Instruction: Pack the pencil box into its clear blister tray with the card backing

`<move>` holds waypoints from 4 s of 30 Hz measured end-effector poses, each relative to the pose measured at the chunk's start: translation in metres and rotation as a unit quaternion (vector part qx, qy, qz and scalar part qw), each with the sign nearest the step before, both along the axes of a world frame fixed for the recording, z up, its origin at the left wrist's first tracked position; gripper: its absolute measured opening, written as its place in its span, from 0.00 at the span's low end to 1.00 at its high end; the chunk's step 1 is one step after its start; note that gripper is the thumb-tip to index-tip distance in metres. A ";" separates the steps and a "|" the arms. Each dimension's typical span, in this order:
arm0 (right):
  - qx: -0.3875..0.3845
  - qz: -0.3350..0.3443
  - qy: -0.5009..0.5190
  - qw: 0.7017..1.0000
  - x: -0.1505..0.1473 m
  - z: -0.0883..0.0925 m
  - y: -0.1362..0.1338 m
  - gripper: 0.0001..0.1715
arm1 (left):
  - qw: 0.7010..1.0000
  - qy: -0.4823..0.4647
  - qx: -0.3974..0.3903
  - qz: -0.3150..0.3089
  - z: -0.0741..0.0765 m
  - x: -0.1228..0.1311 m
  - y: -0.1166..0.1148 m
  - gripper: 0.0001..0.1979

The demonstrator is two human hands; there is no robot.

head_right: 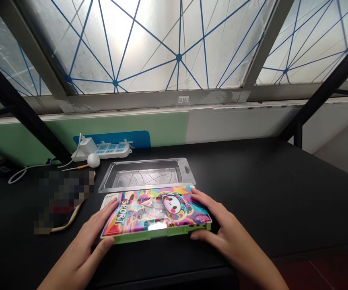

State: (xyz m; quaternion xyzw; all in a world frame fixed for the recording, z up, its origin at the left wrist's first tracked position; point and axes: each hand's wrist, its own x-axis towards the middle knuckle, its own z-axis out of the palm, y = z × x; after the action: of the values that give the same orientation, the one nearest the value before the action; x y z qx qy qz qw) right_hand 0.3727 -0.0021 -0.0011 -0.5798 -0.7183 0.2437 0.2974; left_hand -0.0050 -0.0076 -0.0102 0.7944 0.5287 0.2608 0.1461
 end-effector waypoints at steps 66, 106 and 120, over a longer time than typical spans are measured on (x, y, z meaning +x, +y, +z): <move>0.105 0.125 -0.217 0.962 -0.068 0.035 0.018 0.33 | 0.985 -0.107 -0.133 0.000 0.020 0.003 0.019 0.49; 0.339 0.200 -0.155 0.906 -0.055 0.042 -0.010 0.23 | 0.978 -0.112 -0.170 -0.049 0.032 -0.034 0.011 0.45; -0.012 0.123 -0.092 0.988 0.020 0.010 0.005 0.64 | 0.988 -0.040 -0.150 -0.003 0.026 -0.018 0.015 0.37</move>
State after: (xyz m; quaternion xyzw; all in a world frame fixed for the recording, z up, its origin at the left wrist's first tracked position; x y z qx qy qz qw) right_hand 0.3930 0.0027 0.0093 -0.5105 -0.8055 0.2328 0.1909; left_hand -0.0229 0.0077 0.0155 0.7541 0.5532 0.2095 0.2852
